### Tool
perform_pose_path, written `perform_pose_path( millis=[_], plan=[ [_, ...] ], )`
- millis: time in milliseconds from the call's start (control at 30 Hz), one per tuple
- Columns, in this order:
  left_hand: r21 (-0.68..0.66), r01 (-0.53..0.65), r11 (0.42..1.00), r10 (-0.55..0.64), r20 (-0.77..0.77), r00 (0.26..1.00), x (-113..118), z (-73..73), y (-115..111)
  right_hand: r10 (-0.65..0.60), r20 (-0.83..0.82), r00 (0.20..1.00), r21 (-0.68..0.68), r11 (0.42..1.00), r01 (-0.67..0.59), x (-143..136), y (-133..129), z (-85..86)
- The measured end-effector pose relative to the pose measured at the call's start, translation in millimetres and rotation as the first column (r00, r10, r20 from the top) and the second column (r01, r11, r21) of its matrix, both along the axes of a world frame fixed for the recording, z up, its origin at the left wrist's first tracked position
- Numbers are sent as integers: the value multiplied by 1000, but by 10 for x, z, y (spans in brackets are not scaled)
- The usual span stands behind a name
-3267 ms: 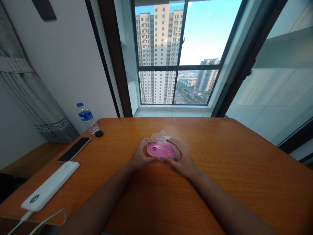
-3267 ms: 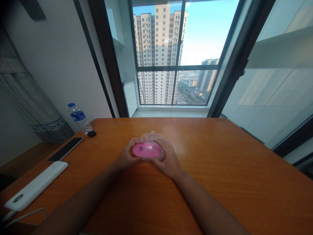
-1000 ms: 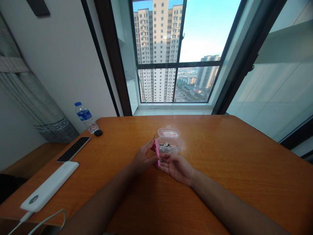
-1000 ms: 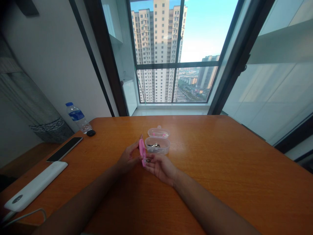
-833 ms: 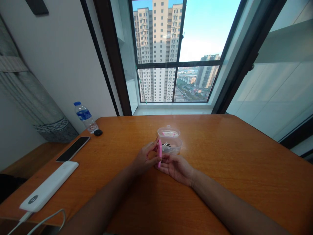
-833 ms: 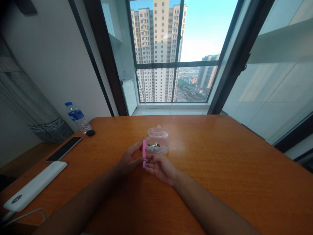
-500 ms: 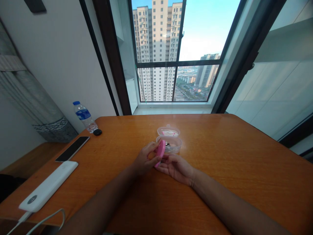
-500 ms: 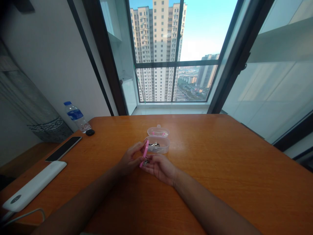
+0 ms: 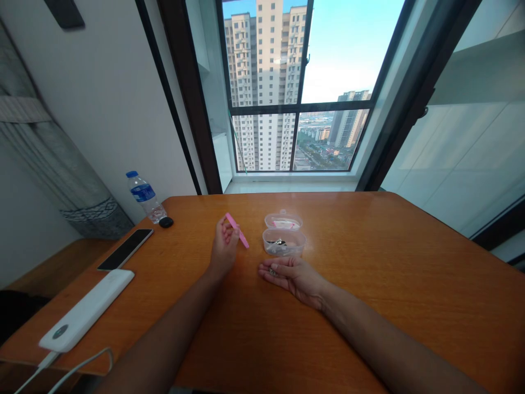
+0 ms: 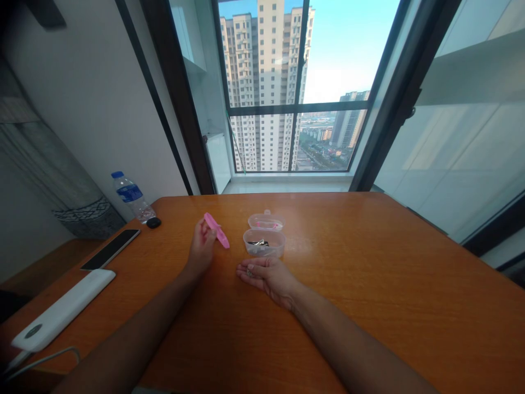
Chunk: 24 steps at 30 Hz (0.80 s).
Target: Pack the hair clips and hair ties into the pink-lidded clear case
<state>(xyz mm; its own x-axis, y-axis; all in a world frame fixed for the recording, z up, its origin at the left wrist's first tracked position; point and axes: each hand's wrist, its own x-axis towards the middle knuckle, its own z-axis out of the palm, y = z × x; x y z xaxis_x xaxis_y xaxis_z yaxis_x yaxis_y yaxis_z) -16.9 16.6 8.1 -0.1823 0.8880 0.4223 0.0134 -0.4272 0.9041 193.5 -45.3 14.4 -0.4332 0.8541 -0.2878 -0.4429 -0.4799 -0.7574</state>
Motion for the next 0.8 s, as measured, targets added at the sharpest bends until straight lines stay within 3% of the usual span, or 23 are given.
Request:
perform_pose_path(
  millis=[167, 333, 433, 567, 667, 733, 767, 800],
  plan=[
    [-147, -207, 967, 190, -118, 975, -100, -109, 139, -10, 30, 999, 20, 1000, 9, 12, 12, -43],
    [-83, -382, 921, 324, -383, 865, -174, -181, 178, -16, 116, 993, 87, 996, 5, -20, 14, -80],
    [-97, -428, 898, 320, -525, 789, -226, -220, 182, -22, 196, 980, 165, 986, -11, -33, 28, -137],
    [-174, -418, 892, 239, -604, 760, -254, -236, 176, -53, 316, 947, 278, 960, -39, -32, 61, -219],
    [-78, -463, 883, 350, -547, 761, -207, -151, 138, -117, 371, 921, 373, 927, -32, -20, 77, -234],
    [-10, -468, 884, 429, -386, 817, -153, -52, 89, -188, 402, 896, 469, 883, -25, 0, 76, -202],
    [-41, -435, 900, 405, -292, 866, -125, -1, 59, -232, 421, 877, 530, 847, -30, 13, 71, -175],
    [-112, -330, 937, 306, -191, 933, -97, 43, 27, -285, 439, 852, 598, 801, -40, 29, 63, -143]
  ],
)
